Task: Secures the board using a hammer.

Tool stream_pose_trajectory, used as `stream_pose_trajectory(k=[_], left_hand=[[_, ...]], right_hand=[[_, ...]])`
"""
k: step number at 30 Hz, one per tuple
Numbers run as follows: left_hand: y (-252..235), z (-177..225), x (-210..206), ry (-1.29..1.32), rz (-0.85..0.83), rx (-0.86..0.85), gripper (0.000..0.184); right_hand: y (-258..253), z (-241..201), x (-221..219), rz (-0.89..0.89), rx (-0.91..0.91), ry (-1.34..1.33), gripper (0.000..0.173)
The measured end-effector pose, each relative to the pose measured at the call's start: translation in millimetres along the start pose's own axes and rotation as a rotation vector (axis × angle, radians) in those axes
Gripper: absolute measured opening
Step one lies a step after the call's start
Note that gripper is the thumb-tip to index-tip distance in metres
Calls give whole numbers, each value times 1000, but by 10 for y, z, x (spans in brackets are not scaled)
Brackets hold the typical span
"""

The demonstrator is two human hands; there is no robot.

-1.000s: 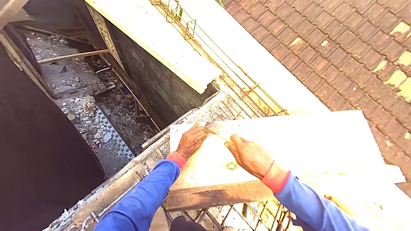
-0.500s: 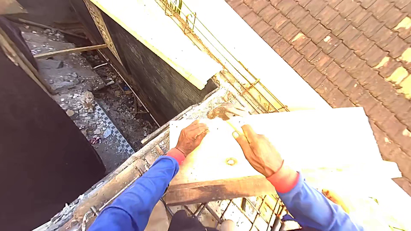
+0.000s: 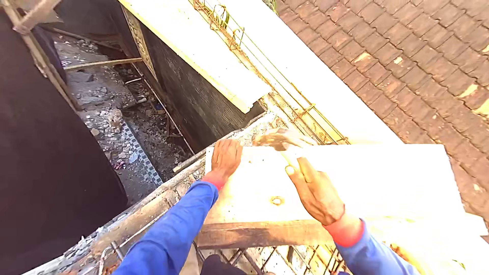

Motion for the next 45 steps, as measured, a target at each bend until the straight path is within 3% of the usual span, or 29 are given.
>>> stream_pose_trajectory(k=[3, 5, 6, 8, 9, 11, 13, 15, 16, 18, 19, 21, 23, 25, 26, 28, 29, 30, 32, 34, 37, 41, 42, 43, 44, 45], left_hand=[[-91, 32, -85, -108, -282, 137, 57], [-79, 62, -49, -121, -312, 155, 57], [-73, 73, -35, -123, -317, 161, 57], [-20, 72, -72, -105, -354, 195, 58], [-90, 29, -78, -98, -387, 214, 57], [-146, 25, -40, -42, -459, 271, 46], [-38, 81, -12, -18, -436, 252, 35], [-82, 78, 50, -43, -391, 201, 41], [-90, 53, 15, -71, -353, 186, 51], [-22, 20, -121, -85, -339, 192, 62], [-41, 14, -162, -76, -376, 202, 63], [-207, -40, -125, -43, -429, 250, 58], [-27, 57, -79, -23, -408, 232, 48], [-58, 40, -17, -71, -341, 186, 55], [-82, 23, -33, -98, -330, 184, 60], [-70, 20, -135, -125, -337, 198, 63], [-77, 9, -177, -118, -367, 214, 64], [-199, -47, -164, -105, -387, 228, 64], [-75, -34, -158, -79, -410, 233, 65], [-92, 3, -127, -110, -368, 191, 62], [-128, 6, -91, -124, -337, 178, 61], [-109, 16, -78, -142, -325, 166, 62], [-129, 18, -68, -145, -322, 155, 62], [-139, 34, -55, -146, -318, 145, 62], [-126, 61, -55, -146, -317, 139, 61], [-124, 78, -59, -144, -309, 136, 61]], right_hand=[[102, -229, 195, 89, 214, -119, 43], [122, -186, -10, 22, 236, 26, 40], [103, -76, -217, -51, 176, 221, 38], [106, 185, -602, -371, -110, 533, 46], [30, 194, -605, -377, -147, 552, 49], [-16, 0, -364, -148, 36, 467, 49], [101, -238, -93, 46, 257, 239, 44], [153, -288, -60, 55, 377, 120, 40], [155, -191, -184, -6, 348, 208, 39], [141, 145, -534, -309, 55, 548, 45], [109, 215, -579, -385, -49, 597, 48], [-71, 19, -337, -180, 77, 520, 47], [101, -175, -83, 16, 276, 240, 40], [179, -125, -96, 23, 390, 126, 35], [188, 23, -229, -42, 366, 220, 33], [215, 374, -574, -320, 105, 584, 40], [225, 447, -643, -373, -1, 627, 45], [101, 410, -584, -294, -1, 622, 47], [193, 278, -422, -95, 134, 476, 46], [236, 278, -276, -26, 237, 312, 47], [341, 395, -322, -106, 366, 333, 56], [609, 371, -593, -282, 798, 688, 33], [545, 367, -645, -384, 782, 761, 21], [410, 393, -675, -512, 633, 792, 17], [269, 452, -677, -550, 480, 805, 21], [167, 482, -664, -461, 453, 810, 32]])
Point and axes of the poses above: each hand's wrist, its own y-axis away from the middle knuckle, its own x-axis out of the back of the hand, z = x × y, the point moved 8 cm from there along -y, towards the middle knuckle, and after that the axes turned 11 degrees about -x, right-handed, at the moved point
